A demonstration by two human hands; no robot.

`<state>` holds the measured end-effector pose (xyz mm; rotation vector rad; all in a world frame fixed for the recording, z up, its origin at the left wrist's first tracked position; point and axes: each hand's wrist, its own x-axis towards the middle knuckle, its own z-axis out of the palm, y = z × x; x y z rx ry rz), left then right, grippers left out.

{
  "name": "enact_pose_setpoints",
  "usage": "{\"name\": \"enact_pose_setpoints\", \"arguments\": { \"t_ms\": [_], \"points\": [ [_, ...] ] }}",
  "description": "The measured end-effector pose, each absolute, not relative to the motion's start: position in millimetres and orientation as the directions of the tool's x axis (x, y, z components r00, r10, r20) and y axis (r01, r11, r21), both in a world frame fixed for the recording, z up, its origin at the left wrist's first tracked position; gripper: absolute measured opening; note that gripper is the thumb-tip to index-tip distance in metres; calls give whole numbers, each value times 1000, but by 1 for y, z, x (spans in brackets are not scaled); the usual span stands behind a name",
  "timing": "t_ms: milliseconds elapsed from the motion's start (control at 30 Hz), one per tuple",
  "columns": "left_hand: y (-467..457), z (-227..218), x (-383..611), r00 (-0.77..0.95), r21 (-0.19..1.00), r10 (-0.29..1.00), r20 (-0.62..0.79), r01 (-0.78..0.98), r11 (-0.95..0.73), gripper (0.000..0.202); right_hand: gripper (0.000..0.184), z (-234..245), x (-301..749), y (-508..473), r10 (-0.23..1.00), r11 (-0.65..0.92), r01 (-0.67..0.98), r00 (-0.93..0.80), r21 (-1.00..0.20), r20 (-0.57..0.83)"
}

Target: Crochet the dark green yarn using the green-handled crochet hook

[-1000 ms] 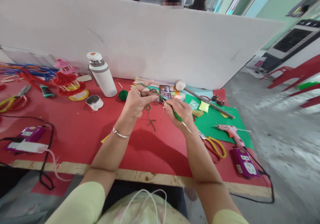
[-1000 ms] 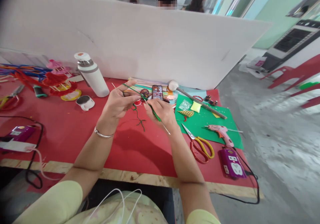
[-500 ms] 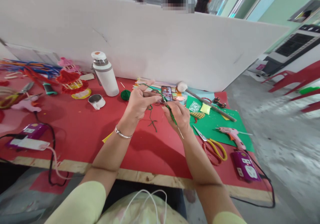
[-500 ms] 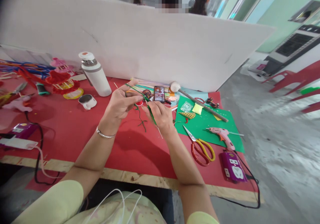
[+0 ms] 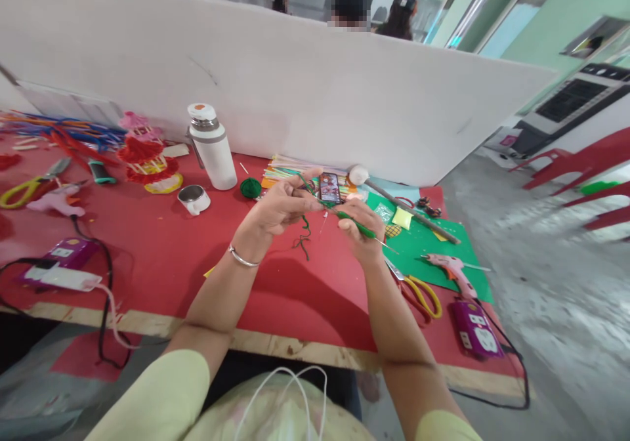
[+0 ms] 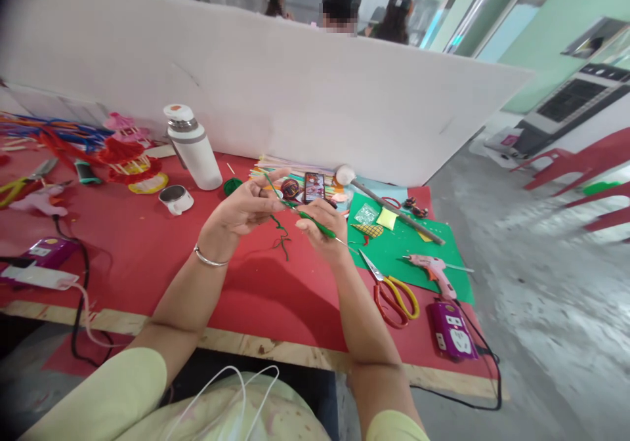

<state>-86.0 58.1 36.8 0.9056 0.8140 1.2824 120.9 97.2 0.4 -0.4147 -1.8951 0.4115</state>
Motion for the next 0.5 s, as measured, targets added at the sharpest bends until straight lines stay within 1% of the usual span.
{"name": "enact_pose_setpoints", "arguments": {
  "t_ms": [100, 233, 300, 400, 500],
  "points": [
    [58, 34, -88, 142, 928, 990, -24, -364, 74, 107, 50, 1, 130, 101, 531, 834, 109, -427, -541, 732],
    [60, 29, -88, 259, 931, 965, -42, -341, 133, 104, 48, 2, 147, 110, 470, 829, 40, -590, -557, 657],
    [61, 28, -88, 306, 936, 951, -49, -319, 151, 103, 46, 6, 156, 112, 445, 830, 34, -642, -557, 624],
    [62, 31, -87, 342, 946, 938, -63, -279, 165, 103, 41, 15, 165, 111, 409, 846, 51, -701, -531, 584],
    [61, 35, -89, 338, 955, 937, -87, -238, 175, 98, 34, 24, 170, 106, 343, 893, 72, -748, -444, 568]
  ]
}}
